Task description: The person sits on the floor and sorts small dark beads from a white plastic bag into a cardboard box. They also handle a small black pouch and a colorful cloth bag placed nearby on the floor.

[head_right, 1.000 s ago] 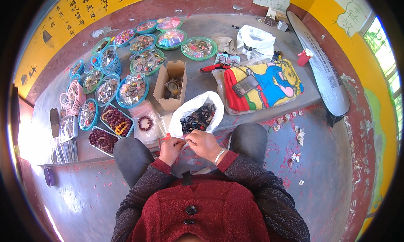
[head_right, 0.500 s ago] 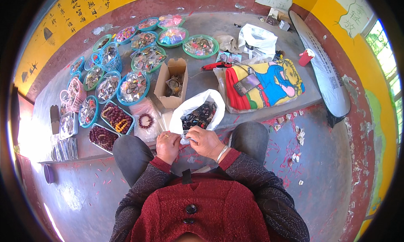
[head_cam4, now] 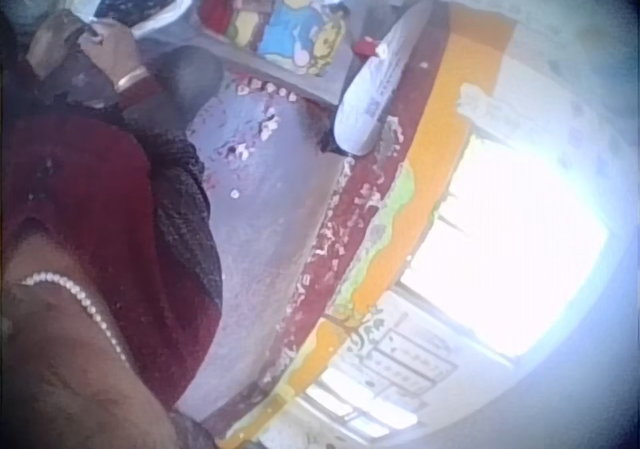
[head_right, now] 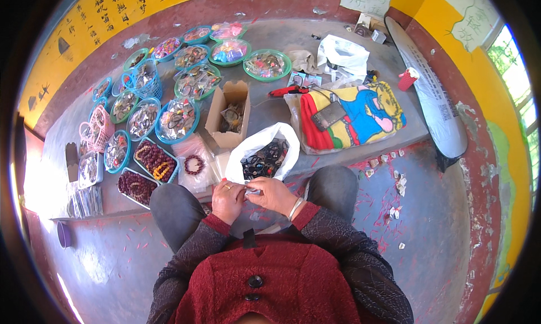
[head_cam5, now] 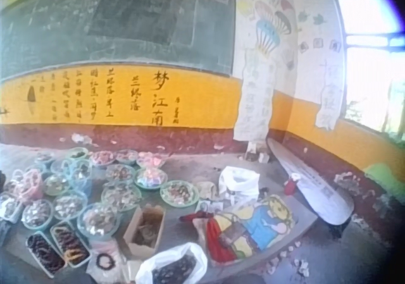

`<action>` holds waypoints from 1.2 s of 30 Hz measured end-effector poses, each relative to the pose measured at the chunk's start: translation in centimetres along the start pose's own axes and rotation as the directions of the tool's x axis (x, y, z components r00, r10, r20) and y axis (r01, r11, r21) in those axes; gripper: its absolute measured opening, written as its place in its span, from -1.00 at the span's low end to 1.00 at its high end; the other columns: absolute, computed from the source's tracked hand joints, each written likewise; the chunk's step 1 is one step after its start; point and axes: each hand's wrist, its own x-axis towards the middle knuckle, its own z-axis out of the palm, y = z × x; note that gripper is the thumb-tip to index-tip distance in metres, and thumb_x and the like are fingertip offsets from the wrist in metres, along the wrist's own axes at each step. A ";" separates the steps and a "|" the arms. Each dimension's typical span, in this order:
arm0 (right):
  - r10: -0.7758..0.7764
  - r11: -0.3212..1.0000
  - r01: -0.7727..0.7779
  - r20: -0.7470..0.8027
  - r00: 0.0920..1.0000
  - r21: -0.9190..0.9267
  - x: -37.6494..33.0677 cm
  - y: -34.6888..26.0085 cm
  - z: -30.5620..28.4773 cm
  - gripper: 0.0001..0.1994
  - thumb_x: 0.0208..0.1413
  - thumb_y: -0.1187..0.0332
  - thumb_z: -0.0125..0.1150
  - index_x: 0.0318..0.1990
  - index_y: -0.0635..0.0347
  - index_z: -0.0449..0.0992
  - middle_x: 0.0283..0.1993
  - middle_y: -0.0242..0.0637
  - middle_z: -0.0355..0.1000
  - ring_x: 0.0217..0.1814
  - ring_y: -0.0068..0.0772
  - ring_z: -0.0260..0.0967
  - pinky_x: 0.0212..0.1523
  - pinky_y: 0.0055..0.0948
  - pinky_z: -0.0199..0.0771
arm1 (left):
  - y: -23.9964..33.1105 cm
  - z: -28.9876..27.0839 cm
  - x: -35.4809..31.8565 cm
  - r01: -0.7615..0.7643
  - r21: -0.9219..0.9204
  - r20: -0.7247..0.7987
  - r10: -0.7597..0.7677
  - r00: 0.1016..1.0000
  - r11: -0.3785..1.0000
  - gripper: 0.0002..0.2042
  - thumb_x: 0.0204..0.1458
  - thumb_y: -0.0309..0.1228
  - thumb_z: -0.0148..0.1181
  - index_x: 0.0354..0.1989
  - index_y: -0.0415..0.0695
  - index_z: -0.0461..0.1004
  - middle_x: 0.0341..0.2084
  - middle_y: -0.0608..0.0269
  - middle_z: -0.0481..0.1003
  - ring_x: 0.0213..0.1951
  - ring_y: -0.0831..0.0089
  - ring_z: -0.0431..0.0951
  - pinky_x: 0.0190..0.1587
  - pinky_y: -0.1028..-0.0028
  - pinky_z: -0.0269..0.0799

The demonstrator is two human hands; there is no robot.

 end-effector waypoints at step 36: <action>-0.030 0.981 -0.004 -0.169 0.985 -0.195 0.1 0.0 -0.4 -0.89 -0.05 0.37 0.08 -0.39 0.20 0.46 -0.44 -0.14 0.43 -0.37 -0.09 0.40 -0.41 -0.30 0.40 | -1.9 1.6 -0.1 0.797 -0.461 0.674 -0.430 0.601 0.391 -0.77 0.01 -0.47 0.10 -0.17 -0.31 0.45 -0.34 0.20 0.50 -0.44 0.57 0.51 -0.43 0.59 0.48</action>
